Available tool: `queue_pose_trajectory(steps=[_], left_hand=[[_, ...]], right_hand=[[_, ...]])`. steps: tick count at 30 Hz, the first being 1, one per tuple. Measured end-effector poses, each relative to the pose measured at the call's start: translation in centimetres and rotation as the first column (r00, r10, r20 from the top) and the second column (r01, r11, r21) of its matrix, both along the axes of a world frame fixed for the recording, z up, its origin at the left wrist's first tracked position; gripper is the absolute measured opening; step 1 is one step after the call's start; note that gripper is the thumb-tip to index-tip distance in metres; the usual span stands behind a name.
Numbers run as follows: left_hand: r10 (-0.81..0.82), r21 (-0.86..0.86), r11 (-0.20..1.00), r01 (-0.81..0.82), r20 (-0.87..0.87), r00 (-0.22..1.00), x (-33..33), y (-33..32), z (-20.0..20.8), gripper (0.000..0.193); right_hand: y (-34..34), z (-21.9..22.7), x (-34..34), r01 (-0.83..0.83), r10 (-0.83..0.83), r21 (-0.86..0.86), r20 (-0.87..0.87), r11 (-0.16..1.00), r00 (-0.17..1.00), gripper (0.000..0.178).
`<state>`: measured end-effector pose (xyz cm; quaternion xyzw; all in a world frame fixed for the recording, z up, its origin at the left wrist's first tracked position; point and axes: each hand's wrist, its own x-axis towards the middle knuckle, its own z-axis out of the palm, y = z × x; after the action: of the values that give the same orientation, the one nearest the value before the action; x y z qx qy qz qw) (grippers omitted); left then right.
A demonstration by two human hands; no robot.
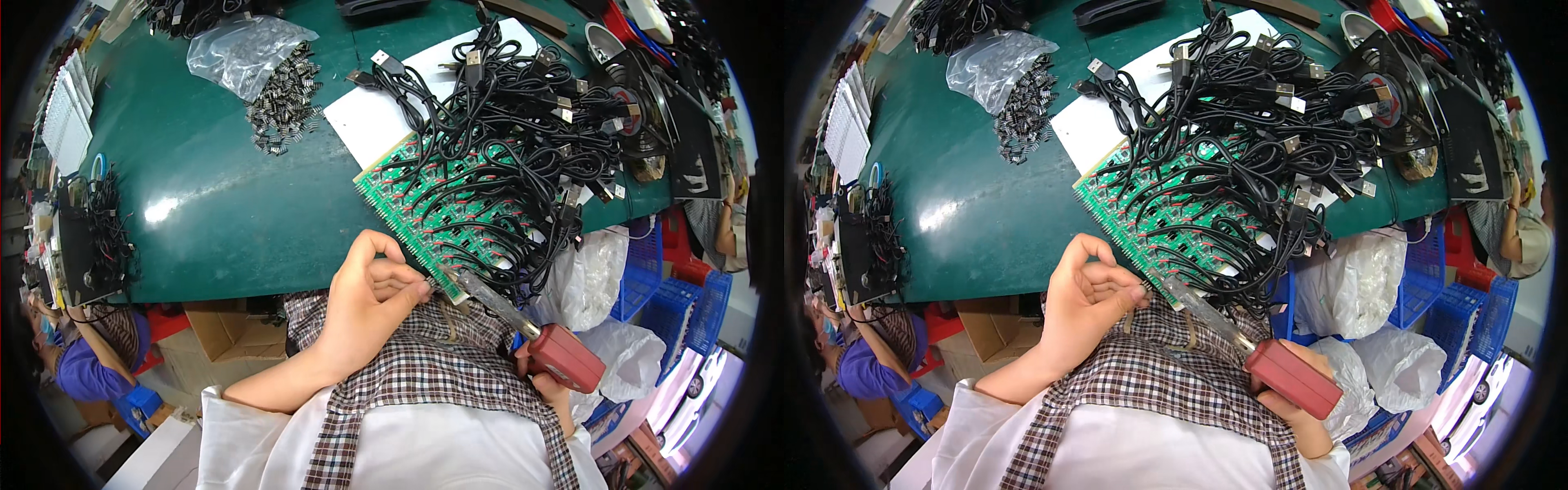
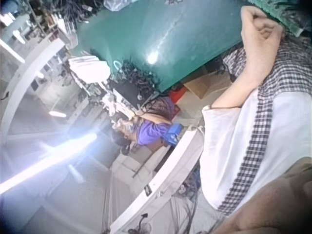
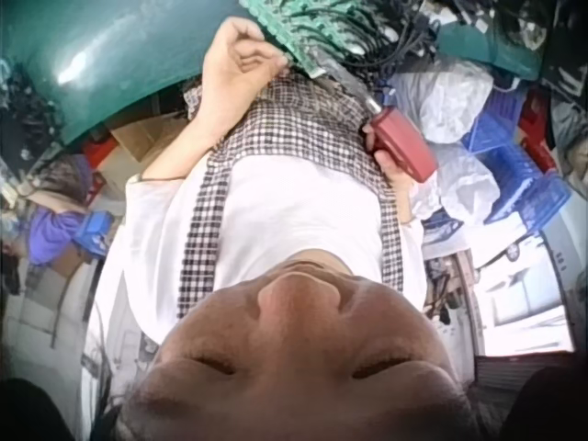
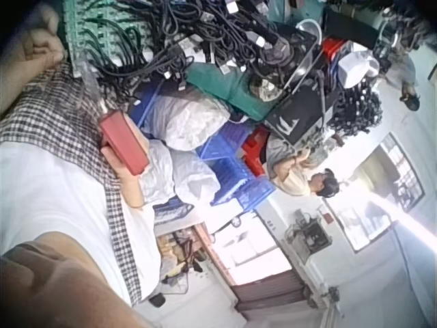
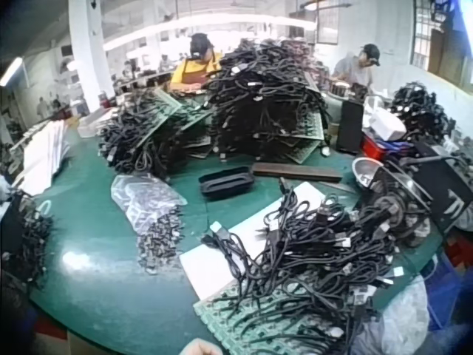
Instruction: The person solders small electronic components onto a circuit board connected to cables using a soldering gun. The person then sets the board aside, takes another circuit board from a stack, and solders components onto it with the soldering gun.
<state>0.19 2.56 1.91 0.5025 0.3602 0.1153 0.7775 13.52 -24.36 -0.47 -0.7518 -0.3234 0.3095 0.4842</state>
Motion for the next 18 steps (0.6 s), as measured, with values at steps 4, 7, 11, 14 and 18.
queue_pose_trajectory(steps=[4, 7, 11, 14, 18], left_hand=[[0.033, 0.011, 0.999, -0.033, -0.023, 0.999, 0.6, 0.1, -0.3, 0.030], [0.035, 0.062, 0.998, -0.032, -0.041, 0.999, 0.8, 0.2, -0.2, 0.031], [0.040, 0.082, 0.996, -0.035, -0.072, 0.997, 0.8, 0.1, -0.1, 0.032], [0.031, 0.068, 0.997, -0.026, -0.067, 0.997, 0.8, 0.1, -0.1, 0.032], [0.022, 0.064, 0.998, -0.018, -0.056, 0.998, 0.9, 0.2, -0.1, 0.032]], right_hand=[[0.1, 0.3, -0.2, 0.071, -0.066, 0.042, -0.116, 0.997, 0.991, 0.067], [-0.4, -0.1, -0.3, 0.070, -0.067, 0.031, -0.094, 0.997, 0.993, 0.068], [-0.3, -0.2, -0.1, 0.043, -0.041, 0.026, -0.073, 0.999, 0.996, 0.067], [0.1, 0.1, 0.2, 0.023, -0.023, 0.006, -0.054, 1.000, 0.998, 0.065], [0.6, 0.6, 0.1, 0.051, -0.051, -0.003, -0.124, 0.999, 0.991, 0.064]])
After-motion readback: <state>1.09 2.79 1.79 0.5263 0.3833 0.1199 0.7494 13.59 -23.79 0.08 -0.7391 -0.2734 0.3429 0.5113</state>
